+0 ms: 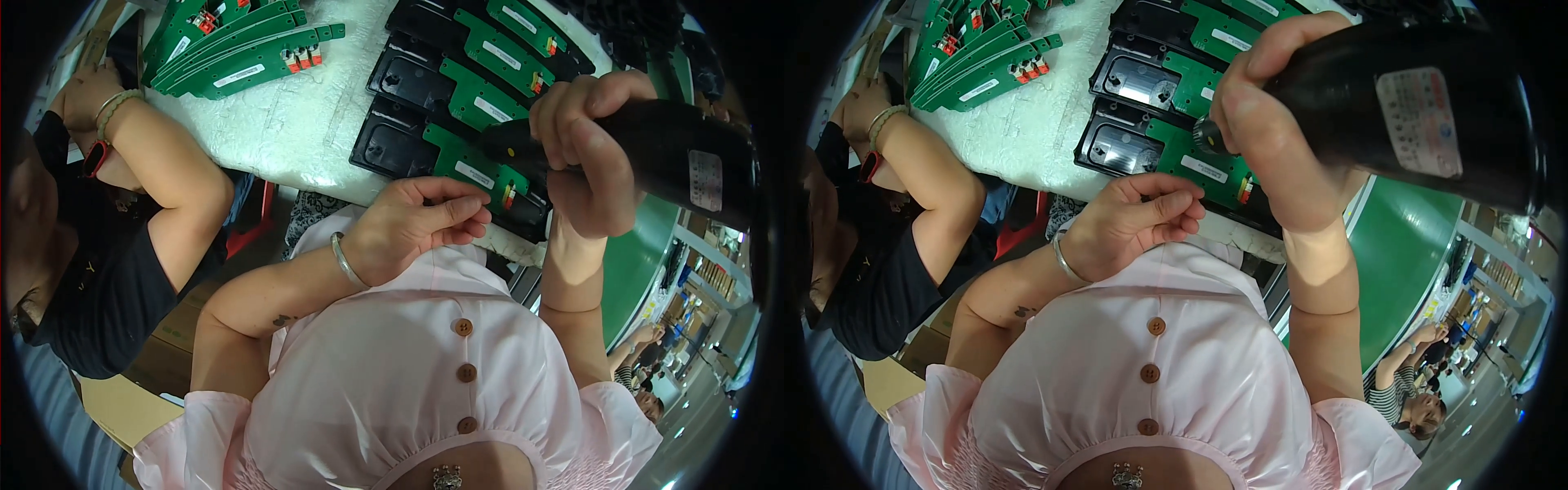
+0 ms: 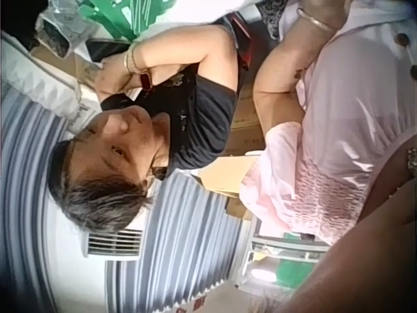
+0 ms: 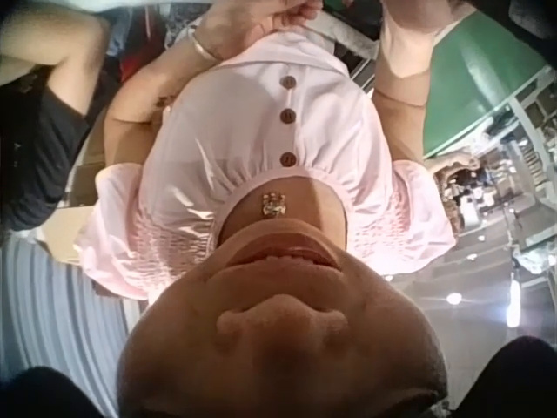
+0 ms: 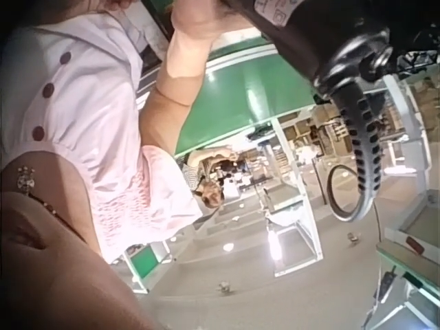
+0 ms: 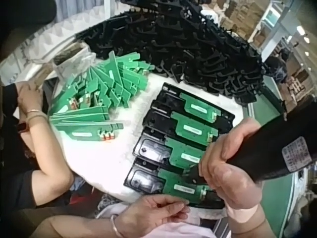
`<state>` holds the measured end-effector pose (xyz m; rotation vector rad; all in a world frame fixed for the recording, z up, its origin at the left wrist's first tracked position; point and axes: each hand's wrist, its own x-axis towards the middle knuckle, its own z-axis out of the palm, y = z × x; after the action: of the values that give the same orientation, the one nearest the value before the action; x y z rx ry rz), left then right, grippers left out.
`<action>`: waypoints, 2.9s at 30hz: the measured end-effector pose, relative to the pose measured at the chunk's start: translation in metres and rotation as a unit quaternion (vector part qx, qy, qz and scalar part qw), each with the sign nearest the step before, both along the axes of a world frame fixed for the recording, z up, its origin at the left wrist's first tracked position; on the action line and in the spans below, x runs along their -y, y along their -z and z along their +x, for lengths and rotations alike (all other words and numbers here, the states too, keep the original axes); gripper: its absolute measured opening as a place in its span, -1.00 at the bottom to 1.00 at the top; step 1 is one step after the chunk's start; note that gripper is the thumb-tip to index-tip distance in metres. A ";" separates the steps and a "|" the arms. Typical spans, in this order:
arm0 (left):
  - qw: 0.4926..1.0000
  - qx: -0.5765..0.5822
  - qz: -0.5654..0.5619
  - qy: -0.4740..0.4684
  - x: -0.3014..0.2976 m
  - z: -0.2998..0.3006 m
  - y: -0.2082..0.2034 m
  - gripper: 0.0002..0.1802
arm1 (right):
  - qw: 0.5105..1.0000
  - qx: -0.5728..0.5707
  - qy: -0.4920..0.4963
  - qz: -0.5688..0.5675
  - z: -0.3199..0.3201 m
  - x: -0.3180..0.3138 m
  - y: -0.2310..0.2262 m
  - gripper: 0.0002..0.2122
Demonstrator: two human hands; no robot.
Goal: Assembling electronic components by attaching green circuit boards to black plastic housings using an electric screwdriver.
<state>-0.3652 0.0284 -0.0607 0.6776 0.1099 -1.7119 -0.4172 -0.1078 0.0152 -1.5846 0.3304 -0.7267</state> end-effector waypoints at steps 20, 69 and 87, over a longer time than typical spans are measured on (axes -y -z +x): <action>0.986 -0.045 -0.076 -0.143 -0.004 0.010 -0.002 -0.82 | 0.956 0.283 -0.013 0.069 -0.023 -0.034 -0.038 -0.77; 0.995 -0.069 -0.047 -0.047 0.001 -0.003 0.006 -0.82 | 0.976 0.161 -0.141 0.046 -0.018 -0.009 -0.038 -0.69; 0.985 -0.112 -0.079 -0.102 0.002 -0.014 0.011 -0.84 | 0.966 0.195 -0.160 0.051 -0.055 -0.010 -0.040 -0.76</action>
<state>-0.3789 0.0266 -0.0716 0.3431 0.1932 -1.5739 -0.4722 -0.0976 0.0555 -1.3201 -0.1728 -0.7361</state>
